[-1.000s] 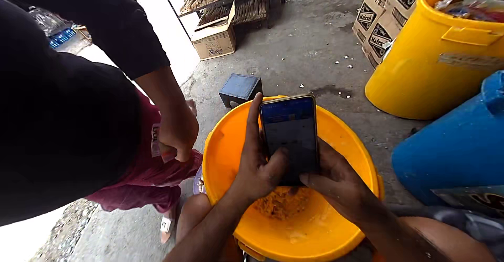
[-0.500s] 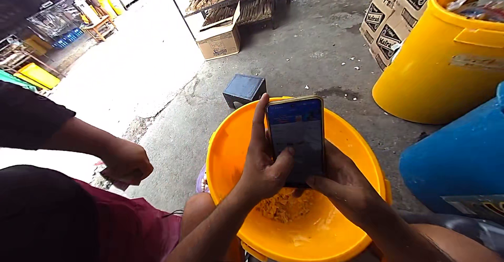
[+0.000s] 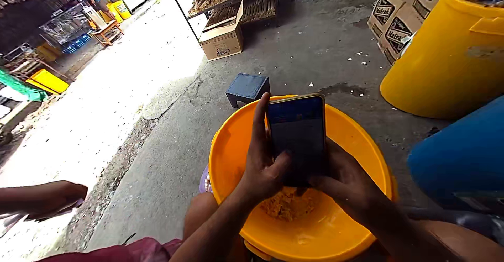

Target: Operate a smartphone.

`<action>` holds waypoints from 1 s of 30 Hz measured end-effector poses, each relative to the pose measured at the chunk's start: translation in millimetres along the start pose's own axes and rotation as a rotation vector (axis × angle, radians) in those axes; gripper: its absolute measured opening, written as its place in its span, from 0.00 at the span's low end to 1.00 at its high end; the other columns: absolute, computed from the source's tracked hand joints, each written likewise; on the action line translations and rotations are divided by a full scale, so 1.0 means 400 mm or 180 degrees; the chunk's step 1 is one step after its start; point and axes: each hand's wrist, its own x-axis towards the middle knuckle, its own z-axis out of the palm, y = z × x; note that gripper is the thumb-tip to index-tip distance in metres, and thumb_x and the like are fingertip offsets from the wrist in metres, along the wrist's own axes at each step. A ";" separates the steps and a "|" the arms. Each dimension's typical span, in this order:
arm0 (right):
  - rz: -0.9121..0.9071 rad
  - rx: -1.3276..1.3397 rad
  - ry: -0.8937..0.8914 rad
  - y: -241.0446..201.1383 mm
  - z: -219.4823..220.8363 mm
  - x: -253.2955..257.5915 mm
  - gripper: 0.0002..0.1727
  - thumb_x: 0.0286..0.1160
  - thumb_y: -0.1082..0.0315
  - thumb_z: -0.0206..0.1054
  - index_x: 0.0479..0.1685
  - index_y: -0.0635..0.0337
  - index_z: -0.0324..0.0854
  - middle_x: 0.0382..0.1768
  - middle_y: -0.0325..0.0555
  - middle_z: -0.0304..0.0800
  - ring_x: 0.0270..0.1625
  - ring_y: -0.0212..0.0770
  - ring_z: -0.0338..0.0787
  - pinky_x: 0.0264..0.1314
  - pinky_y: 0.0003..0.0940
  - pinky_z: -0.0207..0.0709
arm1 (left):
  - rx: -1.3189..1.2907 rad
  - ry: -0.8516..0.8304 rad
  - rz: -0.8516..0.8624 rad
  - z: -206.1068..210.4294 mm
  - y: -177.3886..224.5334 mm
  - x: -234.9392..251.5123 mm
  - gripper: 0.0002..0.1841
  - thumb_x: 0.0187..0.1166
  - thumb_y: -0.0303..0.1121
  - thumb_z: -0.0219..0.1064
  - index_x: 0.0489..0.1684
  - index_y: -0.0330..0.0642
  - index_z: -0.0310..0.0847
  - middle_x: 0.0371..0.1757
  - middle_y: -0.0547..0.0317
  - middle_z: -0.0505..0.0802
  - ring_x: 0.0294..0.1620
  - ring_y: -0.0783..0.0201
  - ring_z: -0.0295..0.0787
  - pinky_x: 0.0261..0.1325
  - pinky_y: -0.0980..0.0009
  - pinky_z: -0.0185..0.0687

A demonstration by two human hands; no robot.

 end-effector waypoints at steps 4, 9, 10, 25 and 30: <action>0.0014 -0.0001 -0.0010 -0.005 0.000 0.002 0.36 0.68 0.73 0.67 0.81 0.63 0.62 0.65 0.49 0.85 0.61 0.47 0.91 0.48 0.41 0.94 | 0.0007 0.0042 0.0030 0.003 -0.002 0.002 0.51 0.76 0.21 0.60 0.96 0.66 0.28 0.68 0.48 0.85 0.60 0.59 0.90 0.64 0.57 0.88; 0.0068 0.0021 -0.0013 -0.009 -0.001 0.000 0.36 0.67 0.75 0.65 0.81 0.63 0.61 0.65 0.51 0.85 0.60 0.49 0.92 0.44 0.43 0.95 | 0.0090 0.0122 0.0024 0.008 -0.002 0.006 0.50 0.78 0.19 0.58 0.96 0.66 0.30 0.68 0.45 0.85 0.59 0.56 0.91 0.63 0.56 0.89; 0.0072 0.0022 -0.0009 -0.008 -0.001 0.000 0.36 0.67 0.75 0.65 0.81 0.63 0.61 0.65 0.51 0.85 0.60 0.49 0.92 0.44 0.43 0.95 | 0.0066 0.0101 0.0032 0.007 -0.003 0.005 0.50 0.77 0.19 0.58 0.96 0.65 0.29 0.68 0.45 0.84 0.59 0.57 0.91 0.63 0.56 0.89; 0.0083 0.0040 -0.0023 -0.006 -0.003 0.000 0.36 0.67 0.75 0.65 0.81 0.63 0.61 0.63 0.51 0.85 0.57 0.49 0.93 0.41 0.42 0.95 | 0.0034 0.0017 -0.0045 0.002 0.003 0.004 0.54 0.68 0.20 0.58 0.96 0.67 0.28 0.70 0.48 0.83 0.61 0.59 0.89 0.63 0.57 0.88; 0.0121 0.0070 -0.0024 -0.007 -0.003 0.000 0.36 0.67 0.75 0.65 0.81 0.63 0.61 0.64 0.53 0.85 0.57 0.51 0.92 0.40 0.43 0.95 | 0.0032 0.0008 -0.0023 0.001 0.002 0.003 0.54 0.68 0.21 0.58 0.96 0.66 0.28 0.72 0.47 0.81 0.62 0.58 0.88 0.64 0.56 0.87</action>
